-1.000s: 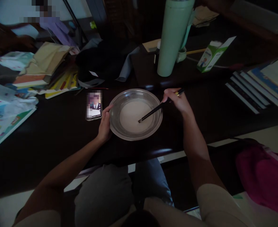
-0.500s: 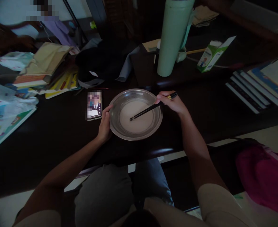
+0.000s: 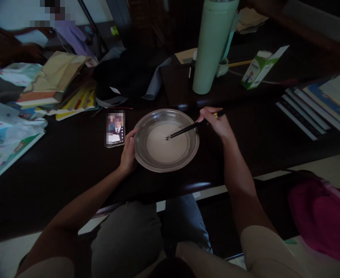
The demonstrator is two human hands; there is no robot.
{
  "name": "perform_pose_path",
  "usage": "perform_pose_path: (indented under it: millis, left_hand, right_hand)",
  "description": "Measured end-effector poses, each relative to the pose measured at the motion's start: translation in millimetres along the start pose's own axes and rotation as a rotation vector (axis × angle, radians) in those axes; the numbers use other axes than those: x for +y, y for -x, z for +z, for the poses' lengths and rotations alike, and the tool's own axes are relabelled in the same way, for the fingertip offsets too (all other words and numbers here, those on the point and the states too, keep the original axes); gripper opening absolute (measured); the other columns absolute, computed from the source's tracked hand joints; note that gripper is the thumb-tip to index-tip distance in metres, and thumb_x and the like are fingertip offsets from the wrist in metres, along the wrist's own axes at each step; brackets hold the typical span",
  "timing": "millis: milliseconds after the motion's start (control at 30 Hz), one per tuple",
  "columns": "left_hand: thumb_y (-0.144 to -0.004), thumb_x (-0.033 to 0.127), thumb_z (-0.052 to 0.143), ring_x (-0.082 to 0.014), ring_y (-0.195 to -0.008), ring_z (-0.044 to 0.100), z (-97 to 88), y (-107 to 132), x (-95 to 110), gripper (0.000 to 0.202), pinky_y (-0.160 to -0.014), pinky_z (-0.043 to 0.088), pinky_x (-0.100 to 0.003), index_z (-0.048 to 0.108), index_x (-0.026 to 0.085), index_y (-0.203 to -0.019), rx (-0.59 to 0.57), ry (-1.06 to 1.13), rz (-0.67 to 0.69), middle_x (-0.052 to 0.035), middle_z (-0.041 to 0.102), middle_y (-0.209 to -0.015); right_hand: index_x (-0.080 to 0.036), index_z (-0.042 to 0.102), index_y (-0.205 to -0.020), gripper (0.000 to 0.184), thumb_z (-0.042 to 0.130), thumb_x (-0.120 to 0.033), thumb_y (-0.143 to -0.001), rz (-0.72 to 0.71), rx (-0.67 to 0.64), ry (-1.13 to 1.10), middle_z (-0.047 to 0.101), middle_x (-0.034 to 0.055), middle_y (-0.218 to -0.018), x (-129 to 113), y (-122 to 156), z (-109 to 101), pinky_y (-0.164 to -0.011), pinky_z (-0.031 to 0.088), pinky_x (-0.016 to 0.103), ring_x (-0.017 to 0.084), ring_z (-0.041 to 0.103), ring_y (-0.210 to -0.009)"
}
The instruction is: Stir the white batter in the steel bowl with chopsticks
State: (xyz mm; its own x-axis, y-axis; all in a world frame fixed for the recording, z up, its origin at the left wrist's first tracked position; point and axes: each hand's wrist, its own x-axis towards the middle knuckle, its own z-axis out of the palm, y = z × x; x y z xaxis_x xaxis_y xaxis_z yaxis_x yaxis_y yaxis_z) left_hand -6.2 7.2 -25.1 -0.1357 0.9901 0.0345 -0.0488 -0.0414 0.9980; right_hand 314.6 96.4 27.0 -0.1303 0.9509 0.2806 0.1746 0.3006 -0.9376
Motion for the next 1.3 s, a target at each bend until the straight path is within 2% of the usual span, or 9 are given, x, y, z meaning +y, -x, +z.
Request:
perform_pose_path:
  millis: [67, 200, 267, 400, 567, 767, 933, 1133, 1300]
  left_hand:
    - [-0.089, 0.073, 0.050, -0.0237, -0.125, 0.059, -0.2, -0.5, -0.6, 0.059, -0.110, 0.046, -0.042, 0.056, 0.030, -0.128, -0.005, 0.012, -0.002, -0.0063, 0.062, -0.137]
    - [-0.092, 0.070, 0.048, -0.0234, -0.127, 0.058, -1.1, -0.9, -1.5, 0.055, -0.111, 0.045, -0.042, 0.055, 0.030, -0.129, -0.013, -0.015, 0.015, -0.0059, 0.061, -0.137]
    - [-0.093, 0.069, 0.046, -0.0232, -0.125, 0.058, -1.3, -0.6, -1.4, 0.054, -0.110, 0.045, -0.042, 0.054, 0.030, -0.129, -0.013, -0.032, 0.011, -0.0058, 0.062, -0.136]
    - [-0.094, 0.068, 0.046, -0.0233, -0.126, 0.058, -1.0, -0.1, -0.9, 0.053, -0.110, 0.045, -0.042, 0.055, 0.030, -0.129, -0.003, -0.042, 0.006, -0.0056, 0.061, -0.137]
    - [-0.092, 0.069, 0.048, -0.0233, -0.125, 0.058, -0.3, -0.2, -0.3, 0.054, -0.110, 0.045, -0.042, 0.056, 0.030, -0.128, 0.003, -0.025, 0.005, -0.0053, 0.062, -0.135]
    - [-0.092, 0.070, 0.048, -0.0237, -0.126, 0.058, 0.0, -0.2, -0.6, 0.055, -0.111, 0.045, -0.043, 0.056, 0.030, -0.129, 0.004, -0.021, -0.005, -0.0058, 0.062, -0.137]
    - [-0.091, 0.071, 0.048, -0.0245, -0.127, 0.058, -0.6, -0.2, 0.0, 0.057, -0.112, 0.045, -0.043, 0.056, 0.029, -0.128, 0.006, -0.032, 0.007, -0.0065, 0.061, -0.139]
    - [-0.092, 0.070, 0.048, -0.0242, -0.125, 0.059, 0.2, 0.1, 0.1, 0.055, -0.111, 0.045, -0.044, 0.056, 0.030, -0.128, 0.000, -0.014, 0.003, -0.0062, 0.062, -0.135]
    - [-0.092, 0.070, 0.049, -0.0246, -0.127, 0.057, 0.1, 0.2, 0.0, 0.055, -0.112, 0.043, -0.044, 0.055, 0.030, -0.129, -0.003, -0.009, -0.004, -0.0060, 0.061, -0.137]
  right_hand:
    - [-0.024, 0.071, -0.057, 0.043, 0.067, -0.057, -0.085, 0.002, 0.000, -0.031, 0.066, 0.0016, -0.059, -0.2, 0.3, -1.1, -0.055, 0.040, 0.032, 0.015, 0.061, -0.058]
    - [-0.024, 0.075, -0.064, 0.040, 0.068, -0.058, -0.084, 0.014, -0.172, 0.036, 0.071, 0.0016, -0.065, -1.9, 0.2, 1.7, -0.052, 0.035, 0.030, 0.012, 0.055, -0.056]
    - [-0.024, 0.076, -0.067, 0.038, 0.069, -0.057, -0.084, -0.007, -0.138, 0.044, 0.069, 0.0009, -0.064, -0.8, -0.5, 2.0, -0.052, 0.033, 0.029, 0.012, 0.055, -0.057]
    - [-0.023, 0.072, -0.060, 0.041, 0.067, -0.055, -0.087, 0.003, 0.006, -0.024, 0.067, 0.0005, -0.061, 0.7, -0.7, -0.9, -0.055, 0.039, 0.029, 0.013, 0.062, -0.060]
    - [-0.023, 0.075, -0.064, 0.041, 0.068, -0.058, -0.084, 0.032, -0.157, 0.026, 0.071, 0.0017, -0.065, -4.1, 0.9, 1.5, -0.053, 0.036, 0.030, 0.013, 0.056, -0.056]
    - [-0.024, 0.071, -0.060, 0.042, 0.067, -0.057, -0.085, 0.042, -0.009, -0.031, 0.068, 0.0011, -0.062, 2.4, -0.2, -1.3, -0.054, 0.038, 0.030, 0.015, 0.062, -0.060]
    - [-0.024, 0.075, -0.064, 0.040, 0.068, -0.058, -0.084, 0.026, -0.172, 0.017, 0.071, 0.0014, -0.065, -2.1, 0.5, 2.2, -0.054, 0.036, 0.030, 0.012, 0.056, -0.057]
    - [-0.024, 0.072, -0.059, 0.043, 0.067, -0.059, -0.084, 0.029, -0.007, -0.015, 0.068, 0.0011, -0.061, -0.7, -0.6, 0.0, -0.055, 0.038, 0.031, 0.015, 0.062, -0.060]
    - [-0.023, 0.074, -0.065, 0.041, 0.067, -0.058, -0.084, 0.031, -0.153, 0.031, 0.071, 0.0010, -0.065, -3.2, 0.8, 1.8, -0.053, 0.036, 0.029, 0.012, 0.057, -0.057]
